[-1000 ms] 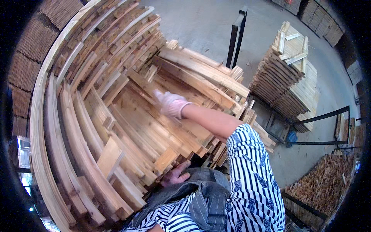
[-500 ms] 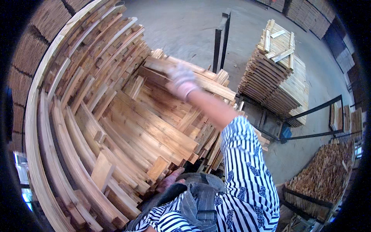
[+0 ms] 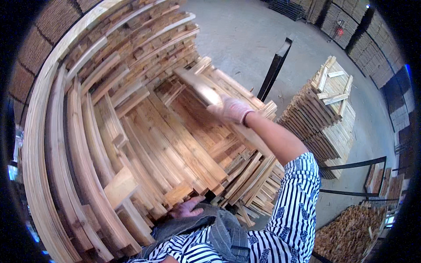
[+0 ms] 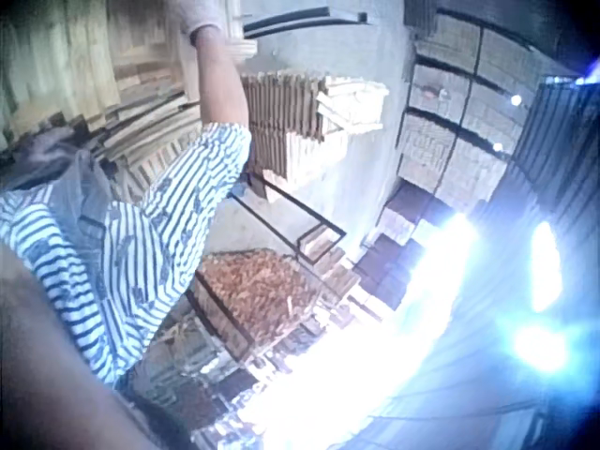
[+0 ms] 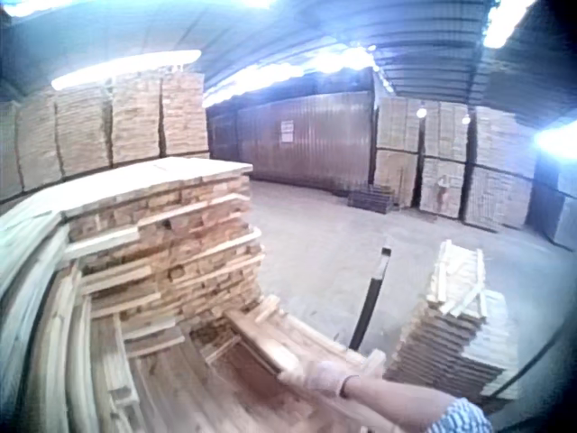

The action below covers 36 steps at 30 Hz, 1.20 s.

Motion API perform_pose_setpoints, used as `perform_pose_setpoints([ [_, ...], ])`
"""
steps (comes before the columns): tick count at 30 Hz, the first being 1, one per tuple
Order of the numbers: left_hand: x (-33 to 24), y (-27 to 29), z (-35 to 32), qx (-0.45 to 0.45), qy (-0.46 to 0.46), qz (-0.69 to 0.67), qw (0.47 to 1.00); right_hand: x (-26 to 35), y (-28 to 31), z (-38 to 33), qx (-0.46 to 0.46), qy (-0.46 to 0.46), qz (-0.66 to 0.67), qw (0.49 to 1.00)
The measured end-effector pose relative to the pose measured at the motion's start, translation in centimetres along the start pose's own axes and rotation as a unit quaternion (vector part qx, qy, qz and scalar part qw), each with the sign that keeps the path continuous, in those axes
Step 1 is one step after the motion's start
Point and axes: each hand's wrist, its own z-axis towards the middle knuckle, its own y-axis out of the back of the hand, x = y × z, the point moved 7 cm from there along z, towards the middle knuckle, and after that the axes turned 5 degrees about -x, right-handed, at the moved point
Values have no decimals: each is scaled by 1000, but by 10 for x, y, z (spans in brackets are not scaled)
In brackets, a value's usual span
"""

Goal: The person repeatedly picks up bundles of wooden planks from a large pile and stacks them onto a growing stack. The person wears gloves and uses both hands to lift and align the wood pieces, maintaining a consistent workflow throughout the clip.

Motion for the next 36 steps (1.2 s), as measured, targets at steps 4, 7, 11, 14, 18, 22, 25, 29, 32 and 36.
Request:
perform_pose_setpoints([
  [4,-32,10,2,14,9,138,990,34,-74,-14,24,-40,60,997],
  [7,-20,7,0,3,3,120,993,62,-132,-2,78,-101,83,988],
  [11,-12,6,2,2,25,73,997,68,-122,-9,142,-31,52,988],
  [14,-24,12,-4,2,43,33,999,81,-46,-3,-1,-8,-38,999],
  [18,14,-5,9,14,-33,79,996,6,-28,8,-22,-66,-171,983],
  [22,-50,21,0,12,-2,97,995,6,-40,23,32,-47,-78,995],
  [25,-26,11,-1,-2,-13,70,997,24,-43,16,19,-1,-17,1000],
  [29,-7,1,11,32,-19,79,996,35,-108,27,-14,6,62,998],
  [32,-6,3,5,26,-1,34,999,55,-91,14,20,-10,71,997],
  [36,10,-2,15,1,-55,26,998,61,-74,-17,-221,144,-8,965],
])
